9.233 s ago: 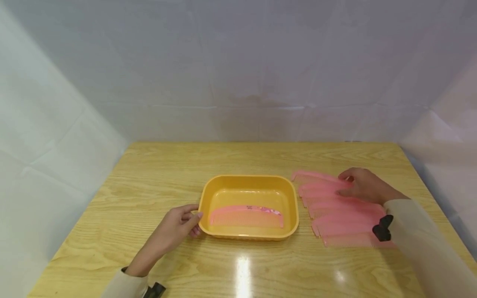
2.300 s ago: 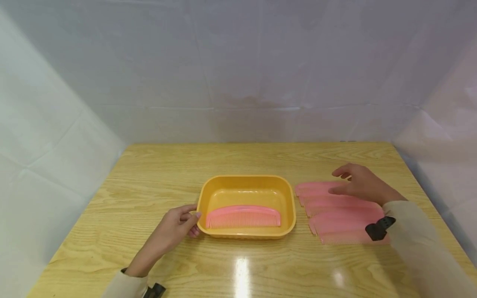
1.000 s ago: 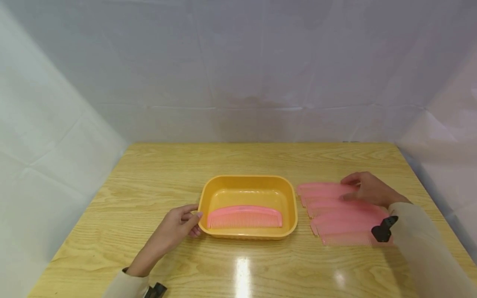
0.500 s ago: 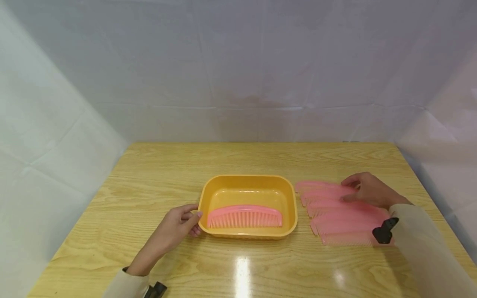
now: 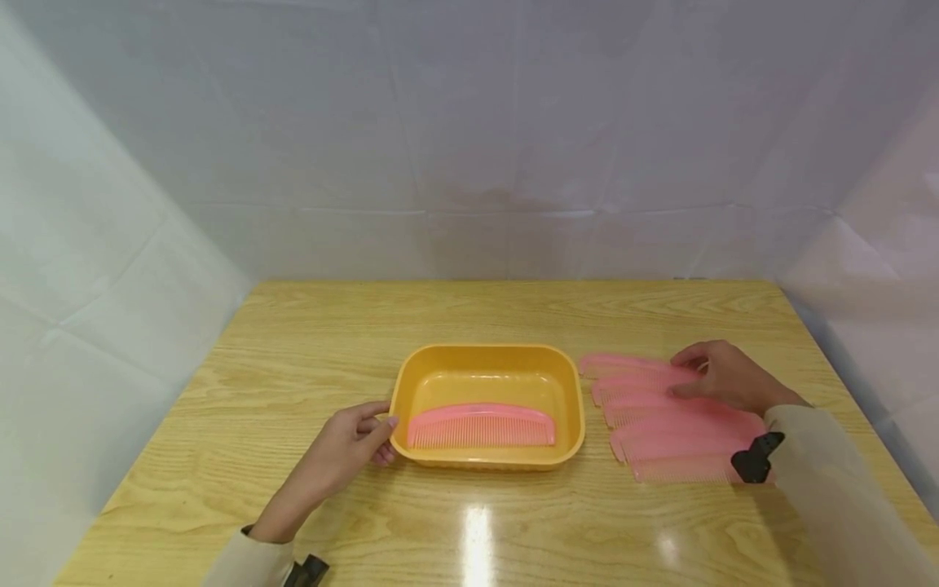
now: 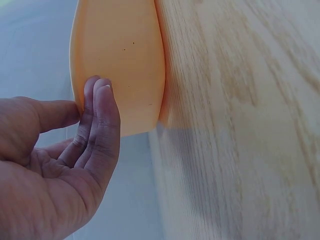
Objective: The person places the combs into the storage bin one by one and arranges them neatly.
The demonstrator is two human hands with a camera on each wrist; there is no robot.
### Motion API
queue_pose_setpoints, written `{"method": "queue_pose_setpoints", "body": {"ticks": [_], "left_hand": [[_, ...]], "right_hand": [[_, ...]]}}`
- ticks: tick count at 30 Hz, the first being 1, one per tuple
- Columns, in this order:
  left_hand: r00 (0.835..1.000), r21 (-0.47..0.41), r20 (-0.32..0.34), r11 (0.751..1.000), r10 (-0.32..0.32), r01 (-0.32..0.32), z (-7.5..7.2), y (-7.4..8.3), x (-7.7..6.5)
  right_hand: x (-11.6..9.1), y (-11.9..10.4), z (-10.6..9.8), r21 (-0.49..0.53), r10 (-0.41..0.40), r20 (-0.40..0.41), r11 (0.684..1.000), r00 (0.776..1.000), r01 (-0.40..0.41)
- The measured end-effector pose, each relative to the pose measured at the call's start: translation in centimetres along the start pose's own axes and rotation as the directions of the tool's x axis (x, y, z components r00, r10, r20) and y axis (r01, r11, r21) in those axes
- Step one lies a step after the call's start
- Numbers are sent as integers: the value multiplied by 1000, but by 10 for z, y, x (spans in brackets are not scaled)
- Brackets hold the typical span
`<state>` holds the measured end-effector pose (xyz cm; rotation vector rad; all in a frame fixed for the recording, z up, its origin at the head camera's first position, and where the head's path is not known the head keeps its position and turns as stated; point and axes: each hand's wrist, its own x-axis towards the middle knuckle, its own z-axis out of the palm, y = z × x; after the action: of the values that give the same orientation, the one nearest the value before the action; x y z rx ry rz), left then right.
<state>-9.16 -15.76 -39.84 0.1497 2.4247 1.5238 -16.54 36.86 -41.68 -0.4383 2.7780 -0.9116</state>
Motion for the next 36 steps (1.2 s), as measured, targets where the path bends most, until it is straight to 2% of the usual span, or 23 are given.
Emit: {"method": "queue_pose_setpoints", "body": {"ticks": [12,21,36], "left_hand": [[1000,5,-1,1000,22,-22,0,0,-1],[1000,6,0,1000,19,-19,0,0,0],[1000,19,-4,1000,-1,1,0,1,-1]], "right_hand": [[-3,-3,-2,-3,4,-21,1000,1000,-4],[-3,-6,-6,-17,10,-35,1000,999,-11],[0,-22,-16,9,27,-54,1000,998,-27]]}}
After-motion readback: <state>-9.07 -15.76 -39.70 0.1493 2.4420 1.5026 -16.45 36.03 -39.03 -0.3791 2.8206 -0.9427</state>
